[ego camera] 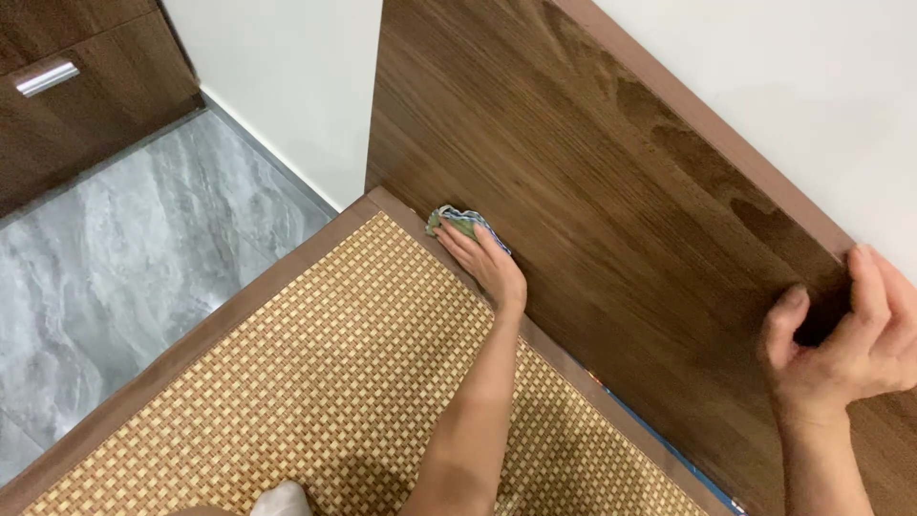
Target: Wiping a wooden headboard and a large framed picture with a cloth.
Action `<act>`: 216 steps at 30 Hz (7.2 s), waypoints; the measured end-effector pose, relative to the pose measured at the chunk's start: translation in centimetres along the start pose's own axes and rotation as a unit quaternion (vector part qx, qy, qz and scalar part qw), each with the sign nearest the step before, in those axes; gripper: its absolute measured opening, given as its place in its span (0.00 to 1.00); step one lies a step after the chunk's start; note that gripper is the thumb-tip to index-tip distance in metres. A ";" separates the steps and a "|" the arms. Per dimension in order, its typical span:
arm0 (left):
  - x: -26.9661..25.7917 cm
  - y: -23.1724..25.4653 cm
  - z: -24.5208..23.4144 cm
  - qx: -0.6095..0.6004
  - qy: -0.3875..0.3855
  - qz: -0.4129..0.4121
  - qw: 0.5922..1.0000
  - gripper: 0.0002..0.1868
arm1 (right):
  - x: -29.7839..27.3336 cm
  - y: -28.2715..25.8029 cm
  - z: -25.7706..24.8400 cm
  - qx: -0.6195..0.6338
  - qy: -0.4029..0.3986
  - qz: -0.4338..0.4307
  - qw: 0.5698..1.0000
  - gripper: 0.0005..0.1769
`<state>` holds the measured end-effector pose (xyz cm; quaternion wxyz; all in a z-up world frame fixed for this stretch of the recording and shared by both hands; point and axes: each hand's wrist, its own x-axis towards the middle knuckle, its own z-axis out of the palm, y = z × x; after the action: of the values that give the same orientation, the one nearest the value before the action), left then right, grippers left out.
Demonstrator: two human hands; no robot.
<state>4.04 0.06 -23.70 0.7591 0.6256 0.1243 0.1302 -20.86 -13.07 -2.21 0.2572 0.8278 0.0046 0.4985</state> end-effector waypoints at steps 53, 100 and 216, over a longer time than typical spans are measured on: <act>-11.2 0.1 1.9 -0.042 -0.096 -0.113 0.988 0.52 | -0.1 0.8 0.0 -0.100 -0.012 0.010 0.995 0.25; -7.3 19.7 5.0 0.110 -0.020 0.587 0.802 0.29 | -10.2 13.3 -7.9 -0.028 -0.140 -0.030 0.989 0.40; -8.3 19.7 4.2 0.452 0.009 0.435 0.779 0.32 | -26.8 2.4 5.7 0.109 -0.488 -0.232 0.835 0.38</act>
<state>-3.13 -3.10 -3.32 0.2504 0.8832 -0.1101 0.3809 -30.21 -24.59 -25.34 0.2424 0.9610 0.1246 -0.0478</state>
